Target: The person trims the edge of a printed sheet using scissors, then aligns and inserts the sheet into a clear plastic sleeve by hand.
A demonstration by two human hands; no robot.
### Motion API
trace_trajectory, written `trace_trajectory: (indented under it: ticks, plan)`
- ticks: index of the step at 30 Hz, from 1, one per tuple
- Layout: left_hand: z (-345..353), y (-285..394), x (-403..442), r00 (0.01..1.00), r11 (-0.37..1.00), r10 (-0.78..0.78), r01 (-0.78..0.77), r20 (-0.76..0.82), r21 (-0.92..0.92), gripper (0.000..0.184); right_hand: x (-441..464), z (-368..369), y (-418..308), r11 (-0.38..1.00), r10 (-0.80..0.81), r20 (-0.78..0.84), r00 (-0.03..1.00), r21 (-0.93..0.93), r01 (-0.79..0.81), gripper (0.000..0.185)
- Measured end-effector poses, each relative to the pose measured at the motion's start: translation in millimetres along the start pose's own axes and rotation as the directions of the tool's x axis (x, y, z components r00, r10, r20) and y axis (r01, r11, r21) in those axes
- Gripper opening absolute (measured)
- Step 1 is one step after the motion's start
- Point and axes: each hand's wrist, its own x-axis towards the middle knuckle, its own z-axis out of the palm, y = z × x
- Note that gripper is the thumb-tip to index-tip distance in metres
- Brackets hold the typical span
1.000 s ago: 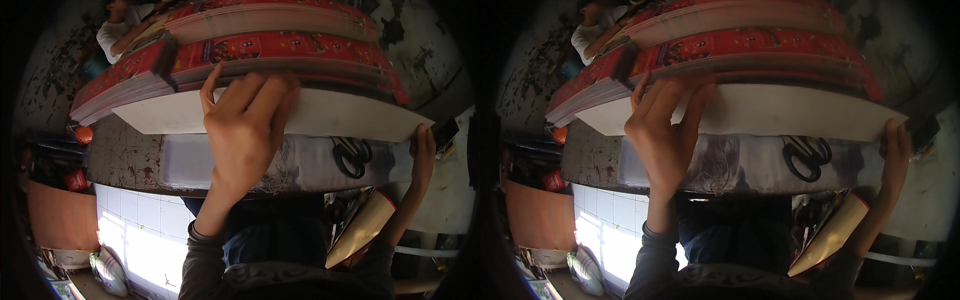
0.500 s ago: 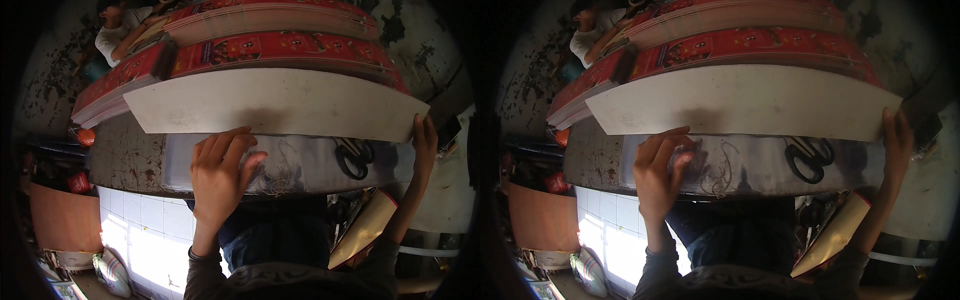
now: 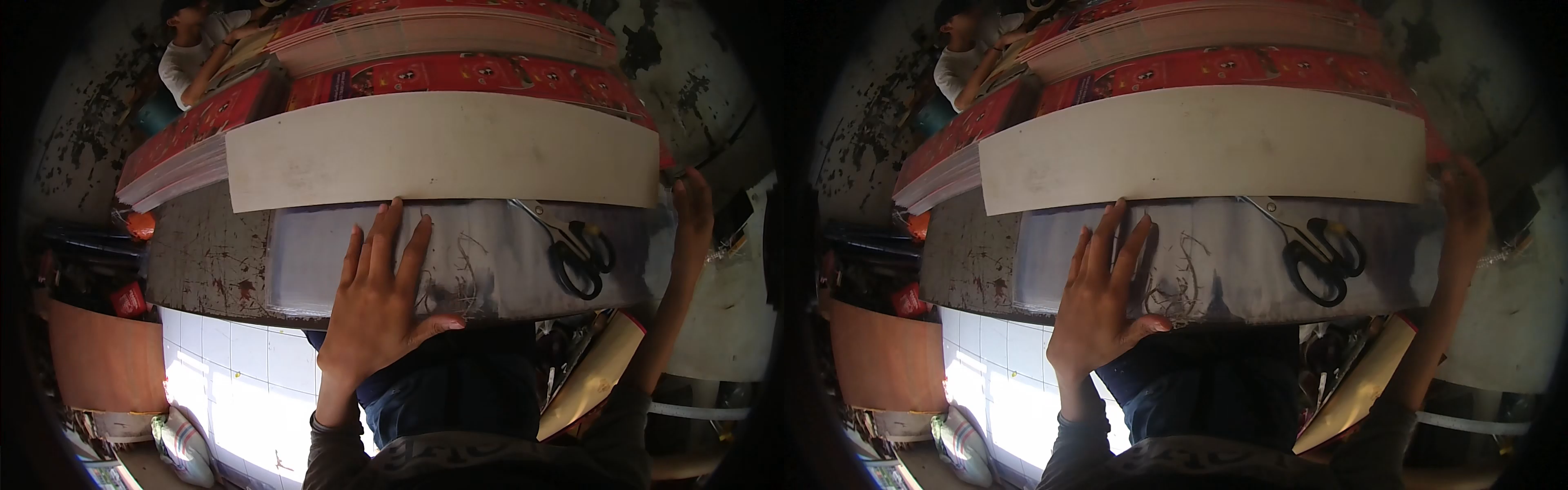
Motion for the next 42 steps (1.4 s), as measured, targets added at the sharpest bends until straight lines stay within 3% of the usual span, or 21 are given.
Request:
trace_trajectory:
  ticks: [1,2,6,10,13,17,19,23,24,25,27,29,31,32,33,35,36,37,39,41,42]
  plan:
    - [-0.9,0.8,-0.3,1.0,1.0,0.002,-0.002,0.026,-0.026,0.089,-4.3,0.2,-3.1,0.983,-0.122,0.038,0.992,-0.13,0.126,0.035]
    - [-1.2,1.2,-0.4,0.999,0.999,0.005,-0.002,0.051,-0.052,0.091,-14.6,6.6,-14.7,0.972,-0.217,0.066,0.974,-0.082,0.222,0.029]
    - [6.4,-2.4,7.4,0.998,0.999,0.037,-0.039,0.053,0.027,0.097,-74.6,25.0,-76.6,0.931,-0.308,0.397,0.865,-0.061,0.36,0.02]
    - [3.9,-0.6,16.0,0.997,0.998,0.062,-0.062,0.048,-0.007,0.092,-108.7,48.2,-103.5,0.915,-0.324,0.793,0.516,0.124,0.385,0.052]
    - [0.8,5.1,12.2,0.994,0.994,0.097,-0.094,0.056,-0.055,0.089,-116.6,65.3,-102.5,0.873,-0.387,0.799,0.46,0.158,0.461,0.073]
    - [-5.6,14.9,-4.5,0.96,0.958,0.241,-0.211,0.142,-0.197,0.087,-111.5,73.2,-100.2,0.862,-0.397,0.801,0.448,0.158,0.481,0.082]
    - [-15.0,11.4,-13.6,0.911,0.828,0.375,-0.246,0.172,-0.504,0.086,-109.1,75.8,-101.8,0.816,-0.391,0.829,0.401,0.11,0.568,0.085]
    - [-16.7,-10.8,-30.8,0.965,0.636,0.26,-0.205,-0.044,-0.744,0.086,-113.7,78.4,-107.3,0.783,-0.361,0.883,0.298,0.114,0.611,0.084]
    - [-16.2,-8.2,-34.0,0.995,0.696,0.057,-0.098,-0.081,-0.711,0.087,-119.7,76.4,-107.8,0.762,-0.468,0.869,0.16,0.305,0.571,0.08]
    - [-16.3,-8.7,-29.2,0.995,0.696,0.055,-0.095,-0.079,-0.712,0.087,-124.9,74.7,-107.9,0.717,-0.571,0.82,0.028,0.483,0.502,0.076]
    - [-15.5,-10.0,-16.6,0.989,0.973,-0.088,0.06,-0.118,-0.222,0.088,-134.2,73.6,-98.4,0.685,-0.652,0.757,-0.045,0.614,0.393,0.071]
    - [-4.2,0.7,-18.9,0.999,0.999,-0.037,0.038,0.028,-0.019,0.083,-132.1,73.5,-94.9,0.635,-0.728,0.678,-0.104,0.723,0.272,0.065]
    - [-9.0,14.8,-25.7,0.983,0.994,0.034,-0.014,0.179,-0.109,0.075,-117.0,74.7,-100.2,0.762,-0.611,0.756,0.236,0.48,0.435,0.061]
    - [-19.2,18.7,-26.8,0.959,0.975,0.16,-0.116,0.234,-0.19,0.07,-110.3,76.5,-104.8,0.825,-0.492,0.804,0.333,0.309,0.473,0.066]
    - [-20.3,16.2,-33.1,0.958,0.974,0.161,-0.115,0.238,-0.193,0.07,-110.0,81.5,-105.5,0.828,-0.487,0.807,0.334,0.307,0.469,0.066]
    - [-24.2,3.7,-48.3,0.861,0.711,0.491,-0.307,0.134,-0.632,0.066,-113.0,93.3,-106.5,0.809,-0.445,0.784,0.434,0.143,0.57,0.071]
    - [-25.9,-4.7,-50.7,0.862,0.714,0.488,-0.304,0.137,-0.631,0.066,-116.2,93.3,-111.2,0.747,-0.432,0.856,0.285,0.162,0.645,0.067]
    - [-28.3,-12.4,-51.7,0.91,0.667,0.414,-0.289,0.019,-0.686,0.064,-122.1,92.0,-111.2,0.748,-0.433,0.855,0.284,0.165,0.643,0.067]
    - [-28.0,-13.8,-49.6,0.941,0.611,0.326,-0.284,-0.092,-0.739,0.062,-136.5,87.8,-107.8,0.665,-0.661,0.748,-0.05,0.616,0.423,0.066]
    - [-22.6,1.1,-34.2,0.955,0.896,-0.139,0.008,-0.262,-0.445,0.066,-145.9,78.5,-90.8,0.606,-0.743,0.659,-0.119,0.737,0.3,0.065]
    - [-18.9,4.5,-26.3,0.973,0.959,-0.096,0.034,-0.208,-0.282,0.068,-145.6,73.8,-83.6,0.525,-0.818,0.549,-0.174,0.835,0.165,0.063]
